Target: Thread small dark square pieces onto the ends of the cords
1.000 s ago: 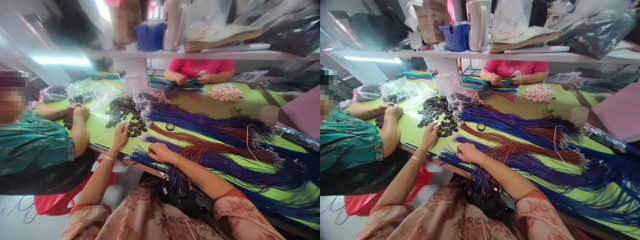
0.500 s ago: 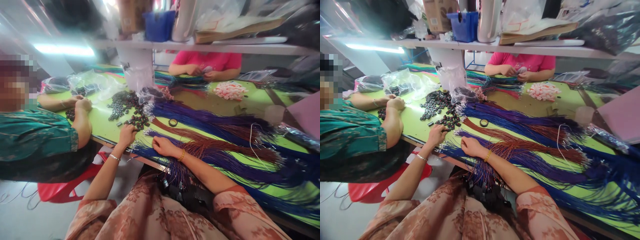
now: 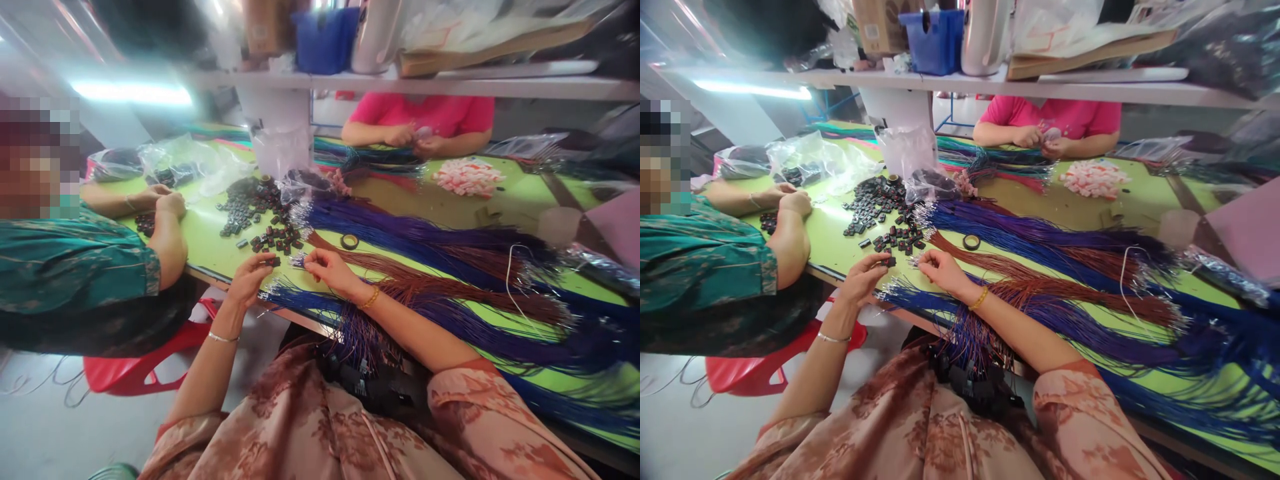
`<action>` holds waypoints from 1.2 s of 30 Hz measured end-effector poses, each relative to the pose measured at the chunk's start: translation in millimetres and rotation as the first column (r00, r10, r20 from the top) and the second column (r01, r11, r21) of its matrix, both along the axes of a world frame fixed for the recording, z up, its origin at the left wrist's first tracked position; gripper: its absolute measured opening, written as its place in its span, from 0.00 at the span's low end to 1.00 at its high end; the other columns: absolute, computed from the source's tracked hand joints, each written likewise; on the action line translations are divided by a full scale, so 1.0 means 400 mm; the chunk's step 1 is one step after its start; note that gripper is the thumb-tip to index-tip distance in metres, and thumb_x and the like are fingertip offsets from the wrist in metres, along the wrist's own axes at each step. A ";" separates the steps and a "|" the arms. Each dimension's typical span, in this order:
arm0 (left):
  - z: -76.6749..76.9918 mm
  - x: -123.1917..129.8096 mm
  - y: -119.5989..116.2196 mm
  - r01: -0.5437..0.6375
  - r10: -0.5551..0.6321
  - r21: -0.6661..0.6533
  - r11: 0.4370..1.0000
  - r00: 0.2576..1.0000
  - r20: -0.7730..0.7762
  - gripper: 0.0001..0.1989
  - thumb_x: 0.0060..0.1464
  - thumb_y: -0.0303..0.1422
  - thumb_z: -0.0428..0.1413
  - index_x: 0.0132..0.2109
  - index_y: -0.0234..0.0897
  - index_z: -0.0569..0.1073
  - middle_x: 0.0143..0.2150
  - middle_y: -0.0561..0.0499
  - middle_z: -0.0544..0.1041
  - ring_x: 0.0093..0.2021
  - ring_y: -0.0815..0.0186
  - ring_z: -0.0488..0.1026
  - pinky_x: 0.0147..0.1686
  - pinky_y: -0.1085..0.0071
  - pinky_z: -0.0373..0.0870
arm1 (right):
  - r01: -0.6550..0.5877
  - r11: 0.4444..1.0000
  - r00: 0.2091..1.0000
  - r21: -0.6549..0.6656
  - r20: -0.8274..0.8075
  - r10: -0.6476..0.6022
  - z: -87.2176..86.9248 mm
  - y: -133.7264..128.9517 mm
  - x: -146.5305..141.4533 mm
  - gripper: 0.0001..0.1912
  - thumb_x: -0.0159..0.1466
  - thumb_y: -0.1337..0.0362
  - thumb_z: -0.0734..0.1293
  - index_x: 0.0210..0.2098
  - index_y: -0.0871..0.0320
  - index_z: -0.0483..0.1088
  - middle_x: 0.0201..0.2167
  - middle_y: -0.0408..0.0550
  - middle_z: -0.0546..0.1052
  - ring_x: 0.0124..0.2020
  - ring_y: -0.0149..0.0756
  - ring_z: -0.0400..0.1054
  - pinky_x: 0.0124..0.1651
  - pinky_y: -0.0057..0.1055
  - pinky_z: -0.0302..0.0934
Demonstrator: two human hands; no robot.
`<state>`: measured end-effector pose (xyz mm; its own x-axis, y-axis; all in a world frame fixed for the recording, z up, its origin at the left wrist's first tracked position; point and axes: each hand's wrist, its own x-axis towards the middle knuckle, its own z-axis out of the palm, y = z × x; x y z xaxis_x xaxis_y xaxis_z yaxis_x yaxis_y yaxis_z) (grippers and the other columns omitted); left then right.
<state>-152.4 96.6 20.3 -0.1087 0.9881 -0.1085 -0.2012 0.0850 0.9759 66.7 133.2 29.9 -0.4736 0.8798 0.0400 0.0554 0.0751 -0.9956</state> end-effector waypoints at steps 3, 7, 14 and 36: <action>0.007 0.045 -0.031 0.081 -0.077 -0.020 0.997 0.987 0.144 0.21 0.39 0.26 0.65 0.45 0.37 0.76 0.38 0.49 0.78 0.33 0.69 0.73 0.33 0.74 0.68 | -0.022 0.997 0.997 -0.077 -0.074 0.016 0.031 -0.002 -0.009 0.12 0.56 0.56 0.67 0.29 0.60 0.65 0.21 0.36 0.63 0.19 0.22 0.55 0.22 0.22 0.52; 0.001 0.087 -0.051 0.123 -0.114 -0.027 0.992 0.971 0.208 0.15 0.41 0.25 0.65 0.40 0.35 0.77 0.32 0.52 0.76 0.28 0.73 0.70 0.27 0.78 0.65 | -0.018 0.996 0.997 -0.083 -0.082 0.011 0.056 -0.004 -0.008 0.13 0.56 0.56 0.67 0.28 0.60 0.65 0.21 0.36 0.62 0.20 0.22 0.52 0.21 0.21 0.49; -0.007 0.126 -0.060 0.162 -0.141 -0.026 0.987 0.921 0.363 0.16 0.43 0.25 0.65 0.42 0.34 0.78 0.36 0.50 0.77 0.30 0.75 0.70 0.31 0.79 0.67 | 0.027 0.978 0.994 0.205 0.098 -0.048 0.051 -0.030 0.011 0.08 0.57 0.62 0.65 0.27 0.61 0.69 0.20 0.38 0.66 0.22 0.23 0.53 0.25 0.22 0.49; -0.039 0.162 -0.054 0.129 -0.064 -0.087 0.988 0.846 0.529 0.10 0.49 0.29 0.62 0.41 0.39 0.76 0.37 0.52 0.75 0.32 0.72 0.71 0.34 0.73 0.72 | 0.027 0.899 0.962 0.438 0.233 -0.142 0.007 -0.074 0.018 0.05 0.56 0.64 0.64 0.28 0.60 0.69 0.25 0.42 0.71 0.26 0.27 0.59 0.32 0.25 0.53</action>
<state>-87.7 74.9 4.9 0.0919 0.9677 -0.2348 -0.6637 0.2353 0.7100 74.0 103.6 32.6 -0.4427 0.8415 0.3098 0.3259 0.4728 -0.8187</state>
